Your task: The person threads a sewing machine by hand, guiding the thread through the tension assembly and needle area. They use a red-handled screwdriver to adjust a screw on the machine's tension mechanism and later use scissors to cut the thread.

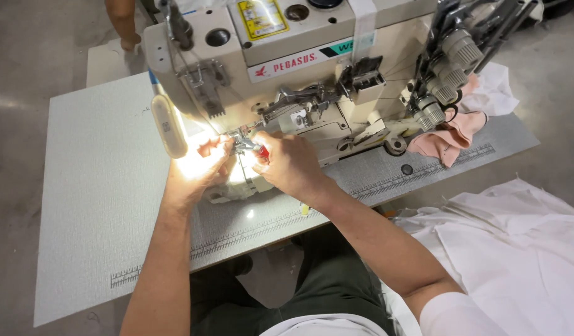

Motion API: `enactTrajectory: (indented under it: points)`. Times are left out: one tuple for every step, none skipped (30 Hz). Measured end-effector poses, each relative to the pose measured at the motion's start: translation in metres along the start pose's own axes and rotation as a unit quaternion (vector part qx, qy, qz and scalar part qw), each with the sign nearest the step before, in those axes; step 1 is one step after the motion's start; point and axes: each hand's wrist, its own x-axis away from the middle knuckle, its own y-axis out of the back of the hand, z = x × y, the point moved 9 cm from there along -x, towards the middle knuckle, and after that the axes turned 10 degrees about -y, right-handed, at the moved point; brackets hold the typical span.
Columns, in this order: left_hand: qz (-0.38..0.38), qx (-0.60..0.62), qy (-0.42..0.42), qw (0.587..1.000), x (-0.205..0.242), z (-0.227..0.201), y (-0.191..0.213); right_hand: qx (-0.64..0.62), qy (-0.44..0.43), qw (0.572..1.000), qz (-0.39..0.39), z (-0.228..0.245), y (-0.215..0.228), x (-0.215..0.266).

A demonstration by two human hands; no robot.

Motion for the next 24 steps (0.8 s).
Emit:
enactTrajectory:
  points:
    - [0.004,-0.002,0.001,1.0,0.0,0.0,0.001,-0.002,-0.003,1.0,-0.002,-0.002,-0.001,0.0]
    - [0.002,-0.008,-0.003,1.0,-0.001,0.0,0.003,-0.012,0.002,1.0,0.0,-0.002,-0.002,0.0]
    - [-0.002,-0.012,-0.008,1.0,-0.001,0.0,0.006,-0.022,0.01,1.0,0.003,-0.002,-0.003,0.0]
    - [0.0,-0.014,-0.008,1.0,-0.001,-0.001,0.005,-0.023,0.008,1.0,0.001,-0.001,0.0,0.002]
    - [-0.007,-0.007,0.007,1.0,0.0,0.002,0.005,-0.021,0.003,1.0,-0.003,-0.002,0.003,0.002]
    - [-0.015,0.0,0.022,1.0,0.002,0.005,0.006,-0.019,-0.002,1.0,-0.007,-0.001,0.005,0.003]
    - [-0.016,0.0,0.023,1.0,0.001,0.007,0.006,-0.019,0.0,1.0,-0.005,-0.001,0.005,0.003]
    - [-0.007,-0.017,-0.008,1.0,-0.001,0.003,0.005,-0.015,0.003,1.0,-0.009,0.0,0.005,0.003]
    - [0.002,-0.033,-0.039,0.999,-0.002,-0.001,0.004,-0.011,0.007,1.0,-0.013,0.0,0.005,0.003]
    - [-0.001,-0.032,-0.039,0.999,-0.001,-0.004,0.004,-0.01,0.008,1.0,-0.011,0.0,0.004,0.003]
    - [-0.004,-0.029,-0.02,0.999,0.0,-0.003,0.004,-0.011,0.013,1.0,-0.012,0.0,0.004,0.002]
    - [-0.007,-0.027,-0.001,1.0,0.001,-0.003,0.004,-0.011,0.018,1.0,-0.012,0.001,0.003,0.002]
    - [-0.011,-0.025,-0.002,1.0,0.001,-0.004,0.003,-0.01,0.022,1.0,-0.01,0.001,0.002,0.001]
    - [-0.012,-0.029,-0.013,0.999,0.001,-0.007,0.002,-0.016,0.022,0.999,-0.017,0.001,0.003,-0.001]
    - [-0.014,-0.032,-0.026,0.999,0.001,-0.009,0.002,-0.021,0.024,0.999,-0.024,0.002,0.004,-0.002]
    - [-0.019,-0.031,-0.027,0.999,0.002,-0.008,0.004,-0.02,0.03,0.999,-0.023,0.004,0.004,-0.001]
    - [-0.019,-0.023,-0.007,1.0,0.003,-0.003,0.005,-0.022,0.02,0.999,-0.022,0.003,0.004,-0.001]
    - [-0.019,-0.014,0.012,1.0,0.004,0.003,0.005,-0.023,0.01,0.999,-0.022,0.002,0.005,-0.002]
    - [-0.024,-0.012,0.011,1.0,0.005,-0.004,0.003,-0.021,0.014,0.999,-0.019,0.003,0.005,-0.002]
    - [-0.025,-0.001,0.001,1.0,0.005,-0.012,0.0,-0.032,0.014,0.999,-0.018,0.003,0.005,-0.003]
    - [-0.025,0.01,-0.009,1.0,0.006,-0.019,-0.004,-0.042,0.013,0.999,-0.016,0.002,0.005,-0.003]
    - [-0.029,0.013,-0.009,0.999,0.007,-0.023,-0.002,-0.039,0.017,0.999,-0.013,0.002,0.004,-0.003]
    - [-0.029,0.008,-0.005,1.0,0.009,-0.026,-0.001,-0.045,0.012,0.999,-0.017,0.001,0.004,-0.003]
    - [-0.029,0.003,-0.001,1.0,0.01,-0.029,0.0,-0.05,0.008,0.998,-0.021,0.0,0.004,-0.003]
